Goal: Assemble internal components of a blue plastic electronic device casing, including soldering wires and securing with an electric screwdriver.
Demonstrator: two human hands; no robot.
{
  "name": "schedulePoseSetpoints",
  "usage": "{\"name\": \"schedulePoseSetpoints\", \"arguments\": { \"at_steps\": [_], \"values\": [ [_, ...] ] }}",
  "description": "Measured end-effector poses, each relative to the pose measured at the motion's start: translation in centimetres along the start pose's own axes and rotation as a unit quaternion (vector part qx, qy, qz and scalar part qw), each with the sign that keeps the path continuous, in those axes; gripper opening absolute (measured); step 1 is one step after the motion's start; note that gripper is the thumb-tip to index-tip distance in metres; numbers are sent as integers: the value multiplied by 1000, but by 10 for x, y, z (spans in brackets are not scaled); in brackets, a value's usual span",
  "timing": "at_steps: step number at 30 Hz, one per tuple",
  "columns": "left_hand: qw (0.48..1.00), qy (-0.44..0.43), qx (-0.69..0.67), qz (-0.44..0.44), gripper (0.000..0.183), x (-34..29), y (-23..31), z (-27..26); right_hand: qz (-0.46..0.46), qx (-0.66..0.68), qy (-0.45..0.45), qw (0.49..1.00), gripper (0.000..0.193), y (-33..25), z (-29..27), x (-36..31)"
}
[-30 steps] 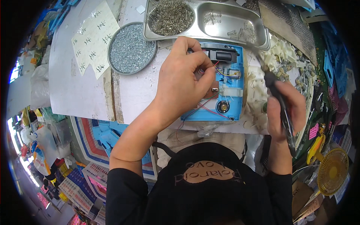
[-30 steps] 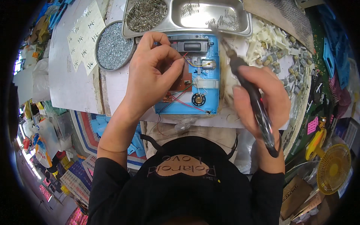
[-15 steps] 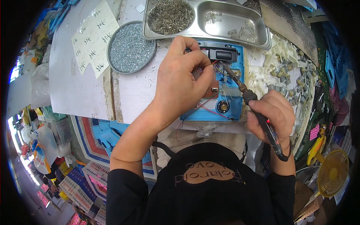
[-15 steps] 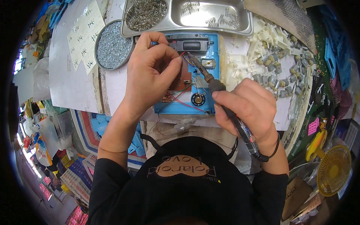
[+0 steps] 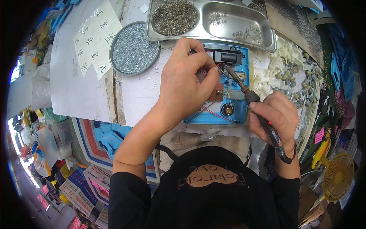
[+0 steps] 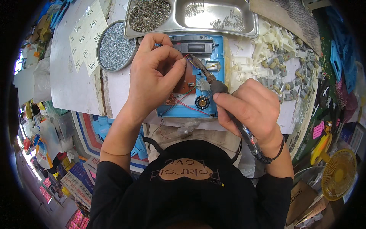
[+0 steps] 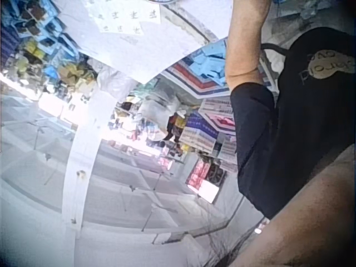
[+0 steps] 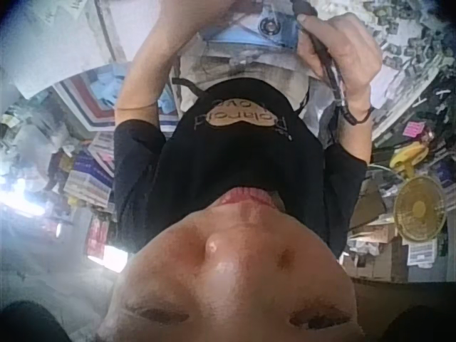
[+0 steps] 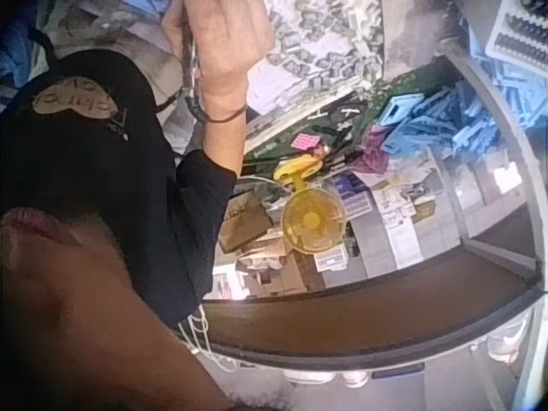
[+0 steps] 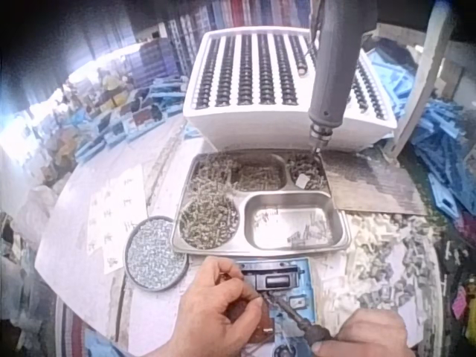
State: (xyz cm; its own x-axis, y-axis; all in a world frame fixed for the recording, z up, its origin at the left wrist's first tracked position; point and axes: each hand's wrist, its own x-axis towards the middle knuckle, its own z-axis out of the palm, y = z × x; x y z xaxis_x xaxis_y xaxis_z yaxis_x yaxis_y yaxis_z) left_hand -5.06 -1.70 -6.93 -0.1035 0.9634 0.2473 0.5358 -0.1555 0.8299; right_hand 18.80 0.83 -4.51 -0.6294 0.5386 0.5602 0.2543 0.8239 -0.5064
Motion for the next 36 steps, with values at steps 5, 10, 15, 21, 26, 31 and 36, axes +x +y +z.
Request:
{"name": "schedulePoseSetpoints", "arguments": {
  "at_steps": [5,10,15,21,26,31,36],
  "values": [
    [1000,-3,-14,-14,6,-1,0,0,0,0,-8,1000,38,1,-3,2],
    [1000,-16,1,11,5,-1,-4,0,13,19,-6,1000,37,1,-7,-1],
    [1000,-20,3,2,5,-1,0,-1,36,66,-3,997,35,2,-14,-3],
    [1000,-19,7,-5,5,-1,0,-1,39,74,-12,996,36,3,-16,1],
    [1000,15,20,6,8,-1,1,3,40,79,-12,996,34,4,-13,1],
    [997,34,56,43,11,0,-1,8,38,75,-10,996,33,7,-10,3],
    [995,43,71,52,11,-1,-1,10,36,67,-14,997,31,9,-6,7]
  ]
}}
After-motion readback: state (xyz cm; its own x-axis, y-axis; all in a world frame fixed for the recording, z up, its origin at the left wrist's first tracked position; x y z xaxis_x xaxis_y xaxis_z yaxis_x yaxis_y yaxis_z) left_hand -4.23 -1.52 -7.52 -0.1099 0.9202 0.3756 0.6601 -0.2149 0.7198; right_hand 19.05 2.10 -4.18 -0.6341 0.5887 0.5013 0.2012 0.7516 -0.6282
